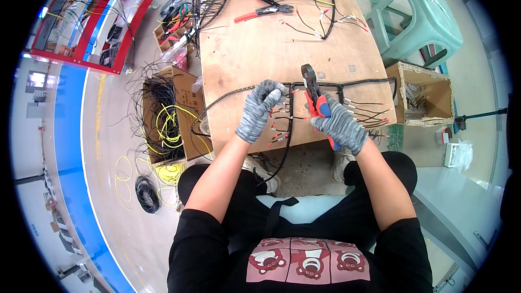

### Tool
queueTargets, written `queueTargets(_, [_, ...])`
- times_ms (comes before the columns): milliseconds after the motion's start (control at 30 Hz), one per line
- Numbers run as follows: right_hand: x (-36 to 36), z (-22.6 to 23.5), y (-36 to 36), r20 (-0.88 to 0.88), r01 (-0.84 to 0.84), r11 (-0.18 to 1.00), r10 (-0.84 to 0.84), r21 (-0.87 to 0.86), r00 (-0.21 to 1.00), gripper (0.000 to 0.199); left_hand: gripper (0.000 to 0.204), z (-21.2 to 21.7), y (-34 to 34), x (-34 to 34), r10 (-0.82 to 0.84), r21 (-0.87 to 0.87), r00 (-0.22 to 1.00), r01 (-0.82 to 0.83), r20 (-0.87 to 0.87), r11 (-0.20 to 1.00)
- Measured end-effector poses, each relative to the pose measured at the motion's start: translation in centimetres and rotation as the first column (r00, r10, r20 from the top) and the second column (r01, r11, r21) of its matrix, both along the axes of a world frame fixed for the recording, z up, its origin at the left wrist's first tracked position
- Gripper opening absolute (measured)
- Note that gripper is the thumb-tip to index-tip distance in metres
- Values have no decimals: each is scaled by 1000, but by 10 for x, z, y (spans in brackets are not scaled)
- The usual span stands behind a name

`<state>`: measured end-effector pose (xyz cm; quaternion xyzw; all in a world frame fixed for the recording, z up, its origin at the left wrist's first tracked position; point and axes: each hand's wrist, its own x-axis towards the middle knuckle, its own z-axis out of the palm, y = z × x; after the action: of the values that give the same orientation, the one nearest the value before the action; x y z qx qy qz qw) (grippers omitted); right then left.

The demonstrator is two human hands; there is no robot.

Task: The person strips insulation from multiple black wires using red-handled wire cutters, then places the cut pieces into a cardboard box. The person also handles yellow wires and organizes the stripped wires on the table.

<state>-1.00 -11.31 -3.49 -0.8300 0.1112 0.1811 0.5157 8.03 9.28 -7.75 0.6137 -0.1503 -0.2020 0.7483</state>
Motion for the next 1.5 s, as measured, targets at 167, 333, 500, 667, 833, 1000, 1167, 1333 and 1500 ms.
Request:
queueTargets(167, [0,-1,1,1,12,1000,-12,-16,1000,73,14,-3,-2,0,50,-32,996,-53,-79,998])
queueTargets(333, [3,-13,-1,-20,47,998,-48,-32,999,69,19,-4,-11,10,79,45,994,-76,-74,996])
queueTargets(500, [5,-20,-2,-73,90,990,-82,108,994,60,17,5,-20,27,-71,111,984,90,-163,990])
queueTargets(667, [8,-1,-1,-177,25,999,-18,33,984,60,19,5,-24,24,-194,243,980,196,-31,950])
queueTargets(833, [5,-11,1,-105,-10,999,15,48,994,62,24,12,-25,22,-212,435,977,186,11,881])
queueTargets(1000, [0,-17,1,-58,-4,997,-1,-73,998,54,24,11,-25,23,-229,546,962,114,147,830])
queueTargets(1167, [5,-23,-1,-129,-67,994,54,-91,990,71,23,13,-26,22,-226,584,953,66,204,809])
queueTargets(1333, [4,-18,2,-177,-21,991,-3,-135,984,70,21,10,-28,18,-158,537,963,17,218,844])
queueTargets(1500, [9,-12,7,-215,-193,935,132,-296,968,63,16,14,-29,15,-212,622,891,-96,402,777])
